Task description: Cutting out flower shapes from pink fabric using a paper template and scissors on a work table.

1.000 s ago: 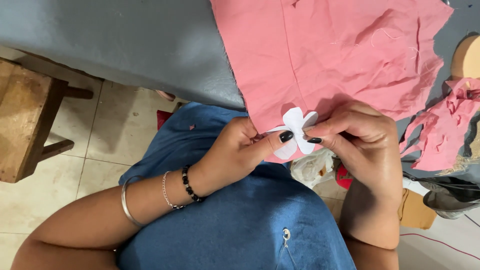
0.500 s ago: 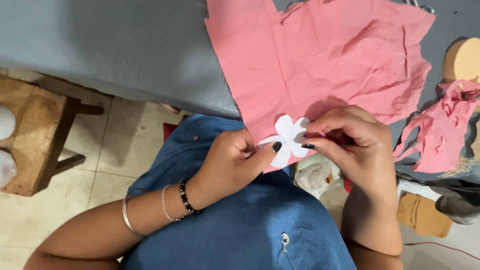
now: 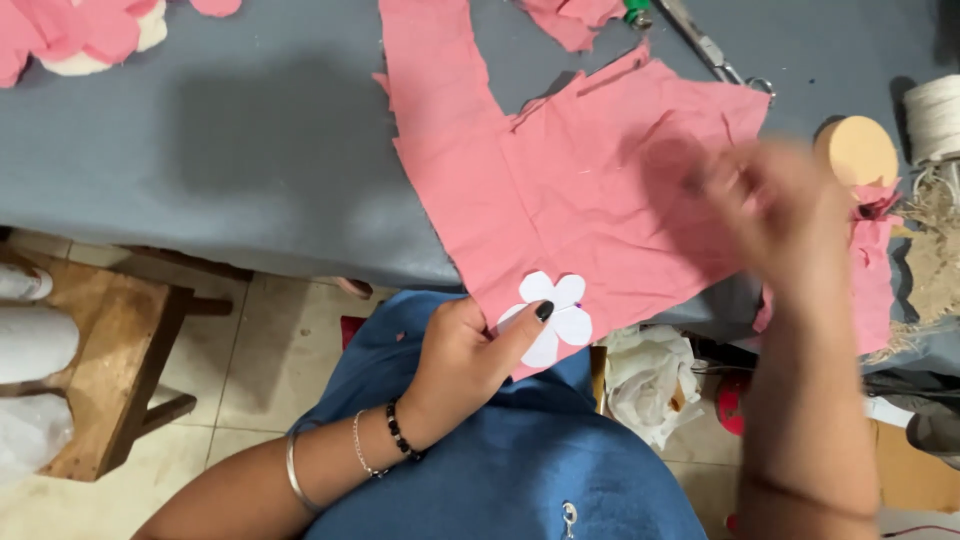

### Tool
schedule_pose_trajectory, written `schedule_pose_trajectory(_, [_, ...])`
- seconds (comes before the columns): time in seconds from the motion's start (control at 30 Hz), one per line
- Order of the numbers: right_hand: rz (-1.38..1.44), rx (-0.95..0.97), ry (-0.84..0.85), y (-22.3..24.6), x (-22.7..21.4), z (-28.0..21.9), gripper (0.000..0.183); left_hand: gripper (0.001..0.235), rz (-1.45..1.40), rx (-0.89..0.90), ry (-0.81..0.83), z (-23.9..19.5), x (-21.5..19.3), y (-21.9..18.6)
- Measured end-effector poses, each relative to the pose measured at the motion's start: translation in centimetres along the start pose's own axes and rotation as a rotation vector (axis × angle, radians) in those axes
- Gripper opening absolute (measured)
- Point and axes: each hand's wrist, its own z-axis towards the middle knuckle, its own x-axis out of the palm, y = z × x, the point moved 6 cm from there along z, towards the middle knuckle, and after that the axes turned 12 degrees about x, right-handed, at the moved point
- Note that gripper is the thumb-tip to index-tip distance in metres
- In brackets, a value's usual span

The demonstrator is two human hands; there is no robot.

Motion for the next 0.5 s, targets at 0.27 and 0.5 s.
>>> schedule_pose_trajectory(0.27, [-0.276, 0.159, 0.187, -13.1, -2.6, 11.0, 0.040, 0.050, 0.012, 0.007, -0.087, -0.3, -2.1, 0.1])
schedule_pose_trajectory(0.5, [-0.582, 0.211, 0.366, -22.3, -3.3, 10.1, 0.045, 0.050, 0.155, -0.010, 0.072, -0.7, -2.1, 1.7])
